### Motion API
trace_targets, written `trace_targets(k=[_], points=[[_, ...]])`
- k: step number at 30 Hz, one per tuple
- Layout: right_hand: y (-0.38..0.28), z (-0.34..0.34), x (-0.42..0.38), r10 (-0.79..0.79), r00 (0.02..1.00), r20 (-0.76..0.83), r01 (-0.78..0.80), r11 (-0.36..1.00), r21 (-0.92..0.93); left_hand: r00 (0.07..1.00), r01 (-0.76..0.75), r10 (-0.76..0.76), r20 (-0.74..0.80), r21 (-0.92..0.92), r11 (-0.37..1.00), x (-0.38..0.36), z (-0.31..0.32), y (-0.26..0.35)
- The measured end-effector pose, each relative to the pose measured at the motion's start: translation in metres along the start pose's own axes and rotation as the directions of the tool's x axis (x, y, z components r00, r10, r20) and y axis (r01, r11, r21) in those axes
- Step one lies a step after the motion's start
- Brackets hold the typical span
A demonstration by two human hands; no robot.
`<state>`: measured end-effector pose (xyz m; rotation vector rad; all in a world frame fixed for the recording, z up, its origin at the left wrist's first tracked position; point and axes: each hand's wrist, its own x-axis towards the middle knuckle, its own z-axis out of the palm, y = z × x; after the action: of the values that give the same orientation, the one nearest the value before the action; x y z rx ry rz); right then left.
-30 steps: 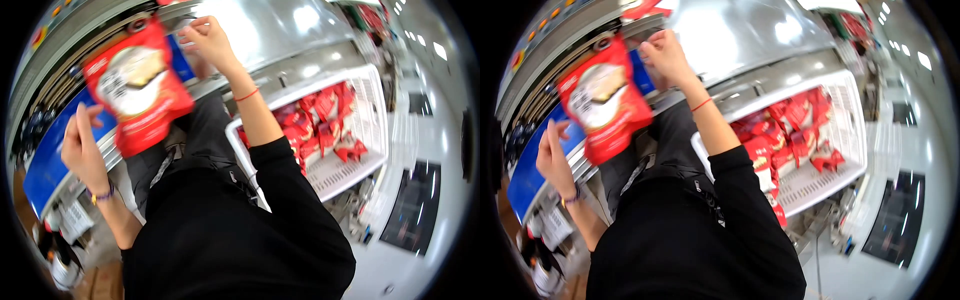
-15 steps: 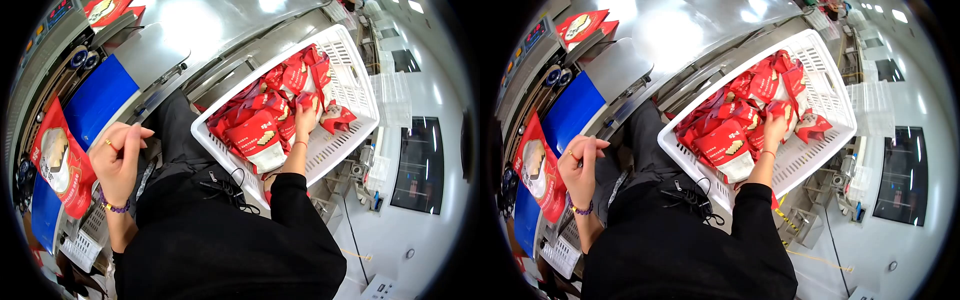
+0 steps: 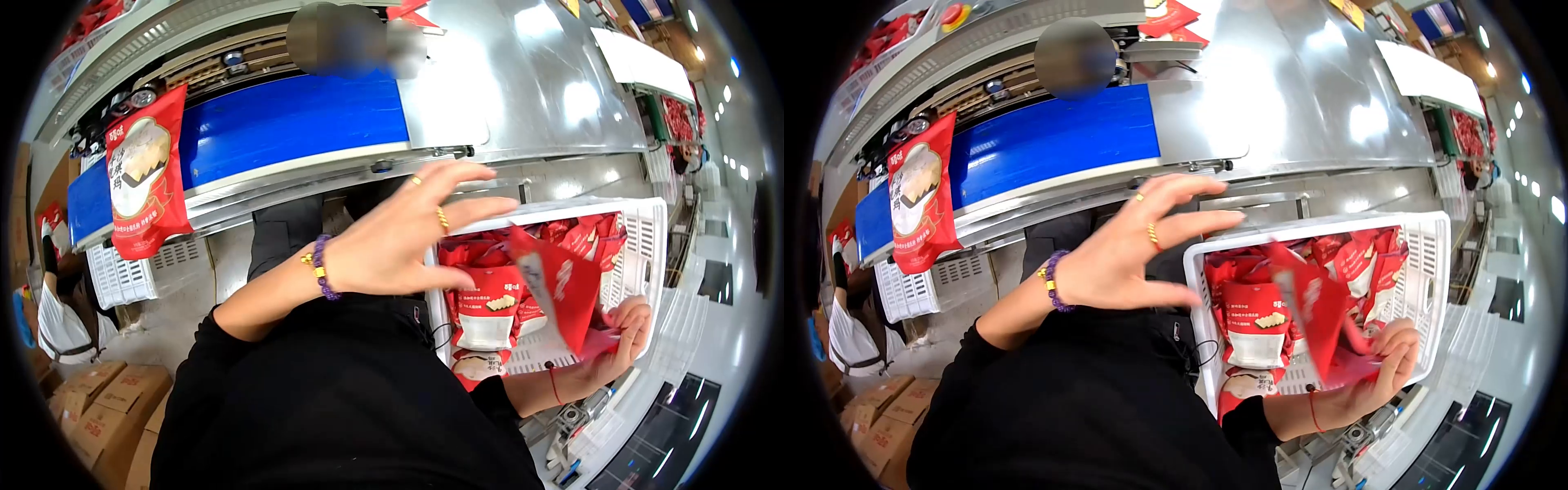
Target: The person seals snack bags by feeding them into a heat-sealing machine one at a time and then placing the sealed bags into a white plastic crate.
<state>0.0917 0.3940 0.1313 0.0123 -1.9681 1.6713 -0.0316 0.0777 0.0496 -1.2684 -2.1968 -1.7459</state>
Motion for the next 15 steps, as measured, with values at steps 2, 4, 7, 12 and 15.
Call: trace_targets(k=[2, 4, 7, 12, 15], points=[[-0.012, 0.063, 0.001, -0.014, 0.994, 0.105, 0.004, 0.996, 0.086, 1.0, 0.001, -0.003, -0.009, -0.133, 0.991, -0.002, 0.0, 0.01], [-0.007, 0.102, 0.006, -0.068, 0.967, 0.245, 0.052, 0.996, 0.071, 0.996, -0.086, 0.088, -0.007, -0.294, 0.952, -0.009, -0.006, 0.015], [0.011, 0.144, 0.02, -0.097, 0.882, 0.461, -0.029, 0.965, 0.259, 0.994, -0.081, 0.053, -0.092, -0.331, 0.94, -0.028, -0.033, 0.018], [0.041, 0.192, 0.026, 0.059, 0.862, 0.503, -0.323, 0.83, 0.456, 0.794, 0.241, -0.498, -0.349, -0.572, 0.784, -0.062, -0.05, 0.02], [0.081, 0.186, 0.004, 0.236, 0.828, 0.508, -0.344, 0.93, 0.129, 0.702, 0.248, -0.607, -0.374, -0.67, 0.7, -0.061, -0.05, 0.015]])
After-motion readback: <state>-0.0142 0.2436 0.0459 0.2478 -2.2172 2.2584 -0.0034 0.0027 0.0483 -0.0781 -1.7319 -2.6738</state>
